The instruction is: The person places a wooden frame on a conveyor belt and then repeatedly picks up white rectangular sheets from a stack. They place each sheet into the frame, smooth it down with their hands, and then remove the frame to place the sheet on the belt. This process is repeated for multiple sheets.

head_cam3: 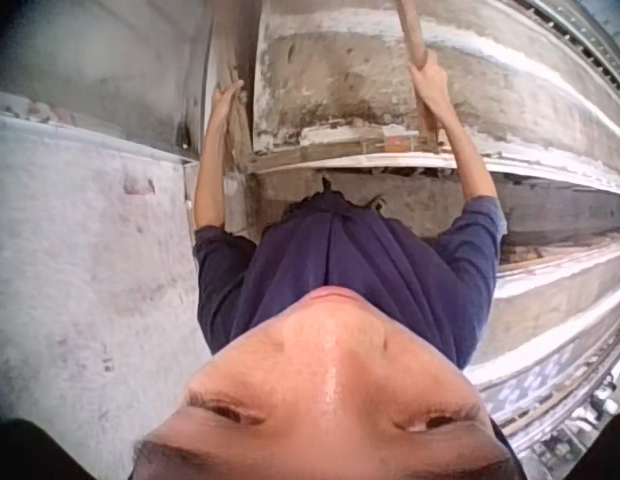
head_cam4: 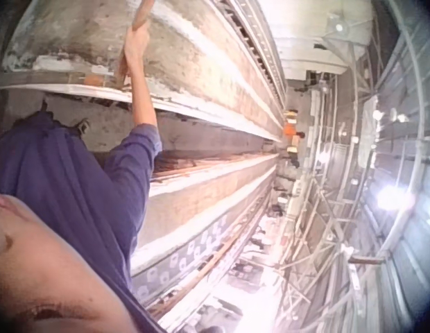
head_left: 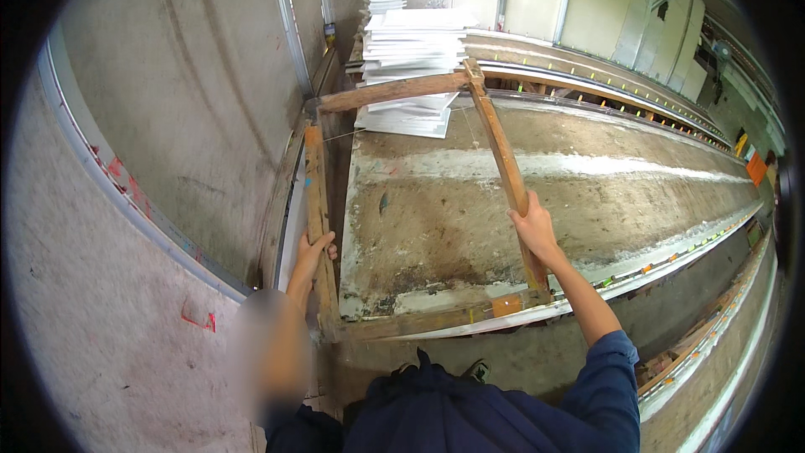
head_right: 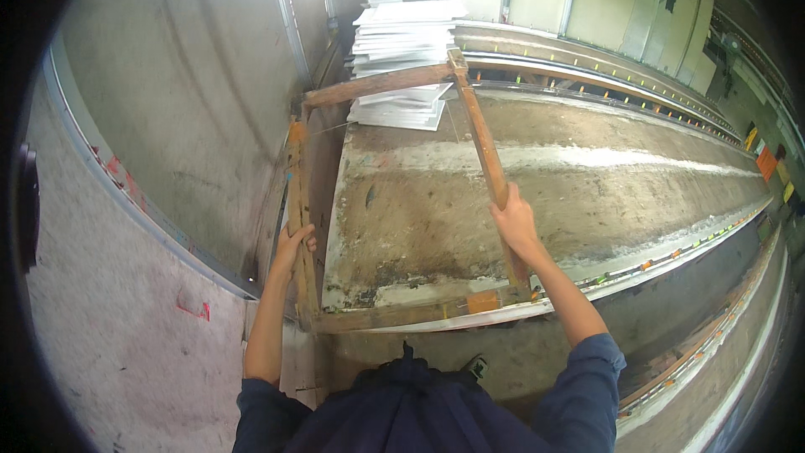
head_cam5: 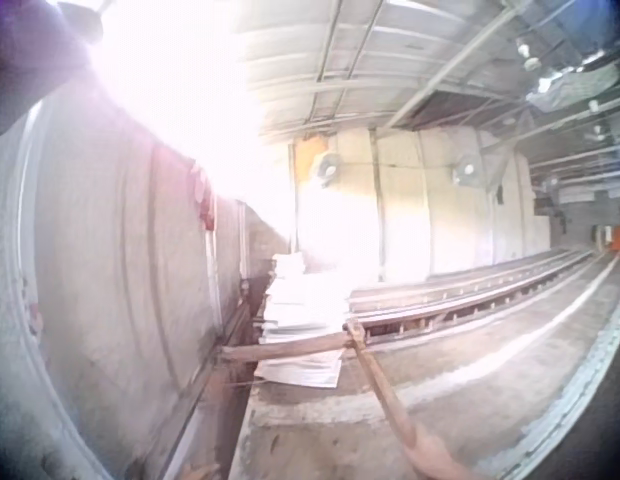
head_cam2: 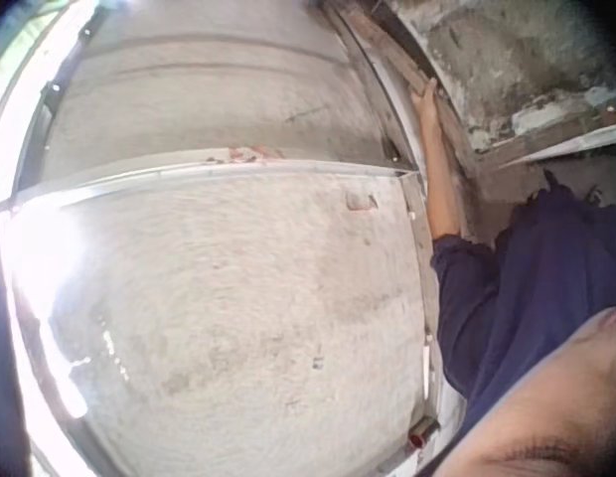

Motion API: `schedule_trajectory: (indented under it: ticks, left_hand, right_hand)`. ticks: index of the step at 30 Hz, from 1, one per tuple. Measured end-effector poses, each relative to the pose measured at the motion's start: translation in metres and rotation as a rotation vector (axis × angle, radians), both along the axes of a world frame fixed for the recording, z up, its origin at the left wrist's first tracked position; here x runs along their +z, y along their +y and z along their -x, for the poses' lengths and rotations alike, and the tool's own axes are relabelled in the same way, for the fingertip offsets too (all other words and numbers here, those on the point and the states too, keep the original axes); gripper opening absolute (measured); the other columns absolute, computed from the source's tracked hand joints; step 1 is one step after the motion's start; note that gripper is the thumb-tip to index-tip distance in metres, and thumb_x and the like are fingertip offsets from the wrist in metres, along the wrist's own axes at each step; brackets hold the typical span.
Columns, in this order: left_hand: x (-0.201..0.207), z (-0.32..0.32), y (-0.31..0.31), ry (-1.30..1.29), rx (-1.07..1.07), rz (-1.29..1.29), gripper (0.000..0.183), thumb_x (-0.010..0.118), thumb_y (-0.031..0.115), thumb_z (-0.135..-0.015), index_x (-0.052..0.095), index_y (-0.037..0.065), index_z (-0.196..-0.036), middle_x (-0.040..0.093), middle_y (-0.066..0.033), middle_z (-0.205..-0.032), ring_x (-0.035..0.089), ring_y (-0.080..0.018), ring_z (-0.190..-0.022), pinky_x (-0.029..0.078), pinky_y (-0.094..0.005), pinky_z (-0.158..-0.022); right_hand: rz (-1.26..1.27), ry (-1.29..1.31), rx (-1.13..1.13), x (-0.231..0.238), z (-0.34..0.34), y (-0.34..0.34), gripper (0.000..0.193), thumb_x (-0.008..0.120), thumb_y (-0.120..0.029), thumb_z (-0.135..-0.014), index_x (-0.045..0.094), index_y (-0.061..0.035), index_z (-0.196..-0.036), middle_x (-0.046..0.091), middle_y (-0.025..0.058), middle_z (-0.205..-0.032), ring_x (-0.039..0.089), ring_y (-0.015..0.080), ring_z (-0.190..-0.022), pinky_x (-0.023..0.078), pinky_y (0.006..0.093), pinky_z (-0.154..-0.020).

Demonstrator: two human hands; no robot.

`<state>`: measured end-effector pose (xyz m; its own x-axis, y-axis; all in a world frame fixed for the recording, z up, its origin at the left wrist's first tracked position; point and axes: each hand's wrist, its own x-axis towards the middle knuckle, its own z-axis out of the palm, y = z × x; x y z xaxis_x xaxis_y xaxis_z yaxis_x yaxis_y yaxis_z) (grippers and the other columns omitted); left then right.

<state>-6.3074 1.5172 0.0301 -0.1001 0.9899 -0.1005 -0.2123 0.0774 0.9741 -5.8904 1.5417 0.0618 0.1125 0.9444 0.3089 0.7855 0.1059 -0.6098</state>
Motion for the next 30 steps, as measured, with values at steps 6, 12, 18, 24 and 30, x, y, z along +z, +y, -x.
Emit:
schedule_trajectory:
  ticks: [6,12,18,24,30]
  left_hand:
    - [-0.005,0.019,-0.017,-0.087,0.021,-0.203,0.042,0.058,0.005,-0.080,0.033,0.004,-0.114,0.052,-0.0071,-0.088,0.052,-0.0128,-0.061,0.046,-0.0278,-0.053]
    - [0.026,0.018,-0.042,-0.143,0.142,-0.411,0.034,0.058,0.013,-0.082,0.040,0.003,-0.109,0.051,-0.0066,-0.093,0.053,-0.0133,-0.068,0.046,-0.0273,-0.057]
    - [0.059,0.032,-0.002,0.329,0.566,-0.746,0.069,0.065,0.022,-0.080,0.023,0.001,-0.130,0.041,-0.0178,-0.115,0.048,-0.0291,-0.101,0.041,-0.0388,-0.087]
    - [0.202,-0.008,-0.002,0.946,0.875,-1.044,0.087,0.068,0.035,-0.075,0.015,-0.002,-0.134,0.023,-0.0226,-0.130,0.022,-0.0348,-0.123,0.018,-0.0453,-0.103]
    - [0.278,-0.057,-0.011,1.384,0.852,-1.320,0.078,0.064,0.042,-0.075,0.026,0.006,-0.133,0.031,-0.0127,-0.133,0.024,-0.0279,-0.128,0.016,-0.0461,-0.107]
  right_hand:
    - [-0.177,-0.008,0.072,0.045,0.020,-0.001,0.051,0.063,-0.018,-0.077,0.038,0.0020,-0.117,0.057,0.0317,-0.090,0.057,0.0459,-0.082,0.046,0.0473,-0.068]
    - [-0.438,-0.135,0.159,0.123,0.047,0.004,0.052,0.062,-0.023,-0.080,0.038,0.0008,-0.119,0.056,0.0287,-0.097,0.057,0.0442,-0.084,0.047,0.0464,-0.070]
    - [-0.814,-0.339,0.115,0.204,0.075,0.041,0.047,0.058,-0.023,-0.082,0.040,-0.0061,-0.122,0.056,0.0235,-0.095,0.059,0.0397,-0.081,0.049,0.0451,-0.065]
    - [-1.110,-0.689,0.176,0.281,0.074,0.023,0.051,0.059,-0.014,-0.076,0.042,-0.0127,-0.125,0.054,0.0152,-0.086,0.058,0.0307,-0.081,0.050,0.0380,-0.064]
    - [-1.295,-1.017,0.325,0.279,0.054,0.026,0.060,0.059,-0.009,-0.068,0.044,-0.0168,-0.126,0.053,0.0106,-0.082,0.054,0.0227,-0.074,0.049,0.0314,-0.059]
